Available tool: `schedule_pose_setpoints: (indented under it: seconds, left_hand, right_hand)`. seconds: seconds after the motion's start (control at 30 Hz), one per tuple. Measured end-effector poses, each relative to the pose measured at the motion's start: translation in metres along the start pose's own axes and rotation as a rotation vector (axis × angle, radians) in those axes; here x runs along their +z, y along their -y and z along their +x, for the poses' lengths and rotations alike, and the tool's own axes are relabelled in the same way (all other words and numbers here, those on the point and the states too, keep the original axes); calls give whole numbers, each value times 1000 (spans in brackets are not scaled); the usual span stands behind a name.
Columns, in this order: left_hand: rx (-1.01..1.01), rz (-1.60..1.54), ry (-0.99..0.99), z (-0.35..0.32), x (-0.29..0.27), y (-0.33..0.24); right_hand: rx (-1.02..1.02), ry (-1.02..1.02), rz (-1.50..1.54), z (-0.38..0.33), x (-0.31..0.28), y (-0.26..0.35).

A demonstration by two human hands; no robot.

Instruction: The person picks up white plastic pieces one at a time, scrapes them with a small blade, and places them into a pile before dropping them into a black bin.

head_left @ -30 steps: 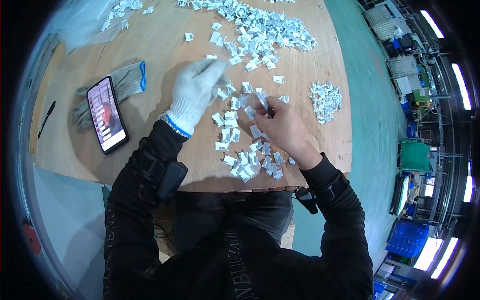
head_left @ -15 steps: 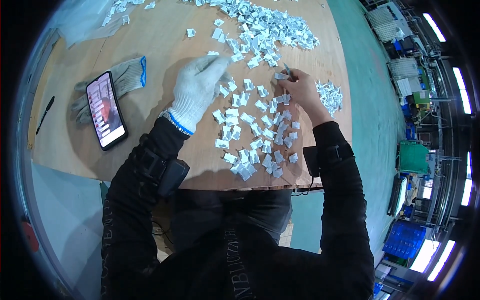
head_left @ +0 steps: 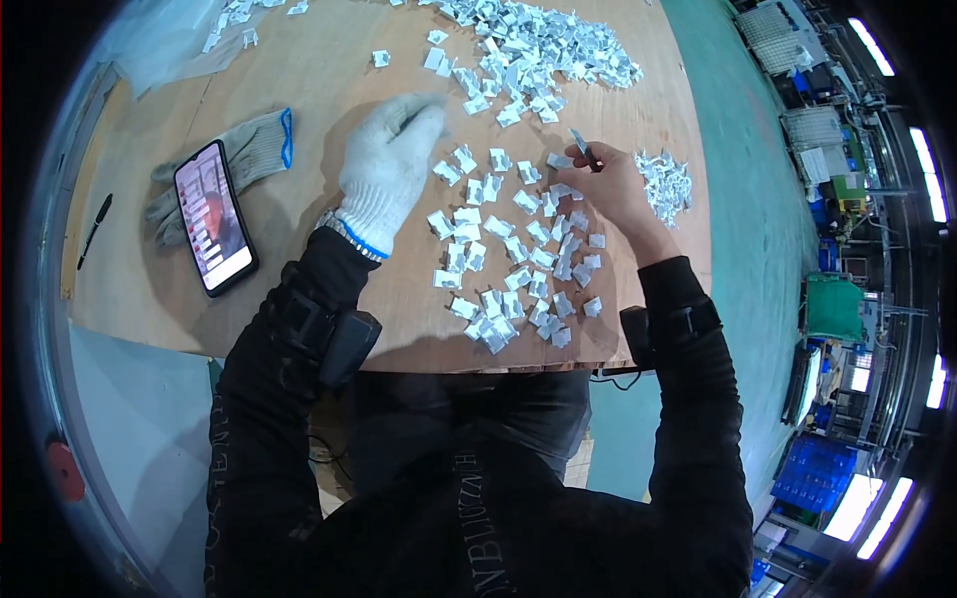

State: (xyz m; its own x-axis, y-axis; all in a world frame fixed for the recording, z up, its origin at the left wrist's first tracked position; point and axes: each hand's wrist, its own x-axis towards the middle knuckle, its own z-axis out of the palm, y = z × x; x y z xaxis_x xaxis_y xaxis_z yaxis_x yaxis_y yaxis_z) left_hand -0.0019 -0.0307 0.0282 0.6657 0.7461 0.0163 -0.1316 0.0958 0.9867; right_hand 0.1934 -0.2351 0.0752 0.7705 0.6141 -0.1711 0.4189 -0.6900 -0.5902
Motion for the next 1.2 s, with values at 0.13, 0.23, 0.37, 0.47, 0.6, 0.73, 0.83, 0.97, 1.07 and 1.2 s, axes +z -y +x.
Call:
schedule_pose_setpoints:
  seconds: [0.13, 0.23, 0.37, 0.47, 0.6, 0.73, 0.83, 0.97, 1.07, 1.2]
  left_hand:
    - [299, 387, 64, -2, 0, 8]
    - [464, 620, 106, -5, 2, 10]
    - [543, 752, 120, -4, 5, 8]
    - [468, 738, 119, -6, 4, 9]
    - [496, 727, 91, -7, 13, 18]
    - [475, 441, 116, -3, 13, 34]
    - [561, 497, 143, 0, 20, 35]
    - [636, 926, 257, -4, 43, 13]
    - [657, 957, 332, -6, 59, 12]
    - [684, 1007, 455, -28, 78, 12]
  right_hand:
    - [-70, -114, 131, 0, -19, -38]
    - [81, -116, 198, -3, -27, -72]
    - [5, -158, 203, -3, -14, -98]
    - [-68, -163, 121, 0, -3, -89]
    - [-88, -150, 72, 3, 1, -80]
    - [-73, -78, 49, 4, -4, -65]
    - [-68, -45, 53, 7, -4, -58]
    - [-85, -16, 53, 2, -1, -46]
    - [-90, 30, 9, -17, -1, -27]
    - [33, 176, 99, -49, -6, -8]
